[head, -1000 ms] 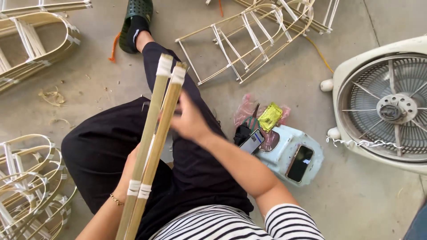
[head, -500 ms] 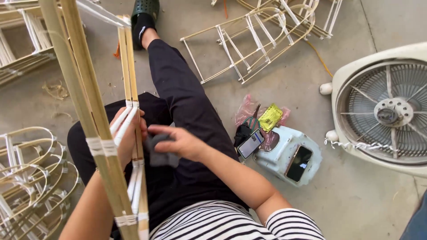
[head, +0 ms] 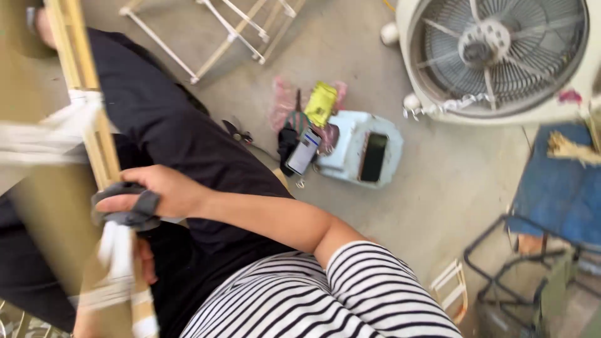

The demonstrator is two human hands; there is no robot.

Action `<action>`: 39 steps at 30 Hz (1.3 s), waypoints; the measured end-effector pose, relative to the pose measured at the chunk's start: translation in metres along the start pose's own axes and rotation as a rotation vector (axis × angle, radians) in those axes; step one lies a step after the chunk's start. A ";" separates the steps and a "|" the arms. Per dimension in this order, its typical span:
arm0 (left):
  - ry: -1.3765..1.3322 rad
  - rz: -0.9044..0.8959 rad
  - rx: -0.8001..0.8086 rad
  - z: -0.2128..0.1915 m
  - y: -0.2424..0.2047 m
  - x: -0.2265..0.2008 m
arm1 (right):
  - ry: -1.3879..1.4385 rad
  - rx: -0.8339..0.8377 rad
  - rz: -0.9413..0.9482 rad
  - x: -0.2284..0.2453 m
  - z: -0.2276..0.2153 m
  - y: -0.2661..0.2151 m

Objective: Assembling and cleaning bamboo furniture frames using shears and a cloth.

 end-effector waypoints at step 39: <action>-0.579 -0.082 0.204 0.025 -0.007 -0.020 | -0.125 -0.131 -0.168 0.050 -0.066 0.016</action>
Point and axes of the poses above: each hand's wrist, its own y-axis towards the middle knuckle, its own z-axis out of the palm, x = y × z, the point moved 8 cm from there along y, towards the middle knuckle, and after that the axes turned 13 degrees about x, right-handed, at the moved point
